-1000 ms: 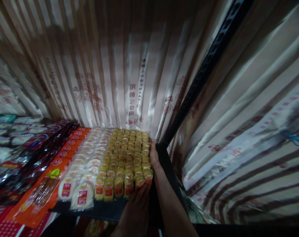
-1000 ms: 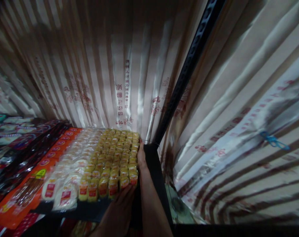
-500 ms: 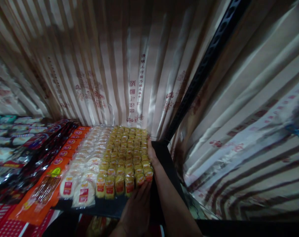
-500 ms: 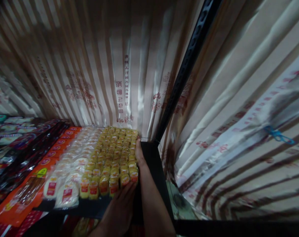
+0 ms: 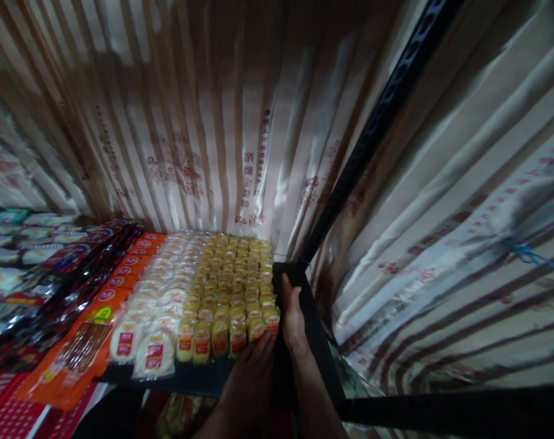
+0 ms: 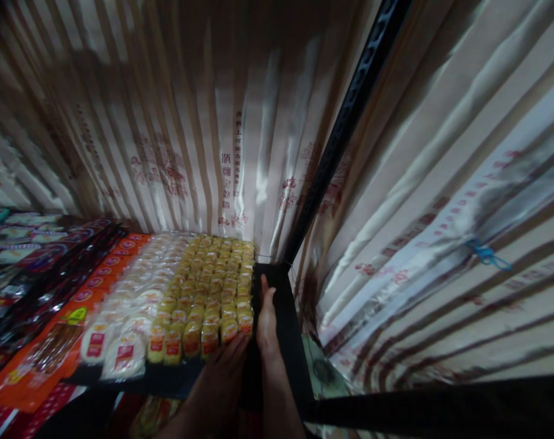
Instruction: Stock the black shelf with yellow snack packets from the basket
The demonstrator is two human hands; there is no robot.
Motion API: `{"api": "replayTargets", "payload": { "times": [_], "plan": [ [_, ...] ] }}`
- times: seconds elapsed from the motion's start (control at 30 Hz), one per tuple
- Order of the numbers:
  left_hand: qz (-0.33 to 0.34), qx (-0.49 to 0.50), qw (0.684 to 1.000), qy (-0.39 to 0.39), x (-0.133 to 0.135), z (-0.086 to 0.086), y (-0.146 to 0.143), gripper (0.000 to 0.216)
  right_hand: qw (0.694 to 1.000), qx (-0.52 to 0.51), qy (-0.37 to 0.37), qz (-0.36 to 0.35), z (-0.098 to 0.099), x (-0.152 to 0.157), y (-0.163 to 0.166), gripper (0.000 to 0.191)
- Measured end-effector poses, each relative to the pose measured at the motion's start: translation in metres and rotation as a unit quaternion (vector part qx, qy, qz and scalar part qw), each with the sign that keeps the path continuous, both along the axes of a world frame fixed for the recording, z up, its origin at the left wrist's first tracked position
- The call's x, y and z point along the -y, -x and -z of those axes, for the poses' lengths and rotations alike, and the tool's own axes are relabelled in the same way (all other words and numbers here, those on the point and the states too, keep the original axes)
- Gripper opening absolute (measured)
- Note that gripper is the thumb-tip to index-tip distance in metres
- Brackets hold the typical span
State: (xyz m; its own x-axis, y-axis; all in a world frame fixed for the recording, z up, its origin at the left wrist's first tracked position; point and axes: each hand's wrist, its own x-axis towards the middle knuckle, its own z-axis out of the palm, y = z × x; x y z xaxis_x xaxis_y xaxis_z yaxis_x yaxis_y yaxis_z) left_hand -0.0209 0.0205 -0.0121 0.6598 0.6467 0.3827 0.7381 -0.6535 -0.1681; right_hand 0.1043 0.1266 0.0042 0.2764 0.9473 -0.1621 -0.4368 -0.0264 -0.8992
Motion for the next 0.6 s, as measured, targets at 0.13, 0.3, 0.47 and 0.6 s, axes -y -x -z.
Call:
{"api": "replayTargets", "payload": {
  "times": [0.13,0.3,0.47,0.6],
  "plan": [
    [-0.001,0.000,1.000,0.027,0.001,-0.001,0.001,0.046,0.998,-0.019,-0.015,-0.050,0.002,0.005,0.015,0.063],
    [-0.007,-0.003,1.000,0.031,0.002,0.003,0.001,0.047,0.997,-0.022,-0.038,-0.067,-0.002,0.006,0.021,0.064],
    [-0.006,-0.011,1.000,0.001,0.002,0.008,0.001,0.047,0.995,-0.028,-0.038,-0.088,-0.002,0.005,0.015,0.064],
    [0.001,-0.008,0.999,-0.035,0.003,0.009,0.001,0.046,0.997,-0.052,-0.031,-0.053,-0.003,-0.006,0.010,0.065]
  ]
}}
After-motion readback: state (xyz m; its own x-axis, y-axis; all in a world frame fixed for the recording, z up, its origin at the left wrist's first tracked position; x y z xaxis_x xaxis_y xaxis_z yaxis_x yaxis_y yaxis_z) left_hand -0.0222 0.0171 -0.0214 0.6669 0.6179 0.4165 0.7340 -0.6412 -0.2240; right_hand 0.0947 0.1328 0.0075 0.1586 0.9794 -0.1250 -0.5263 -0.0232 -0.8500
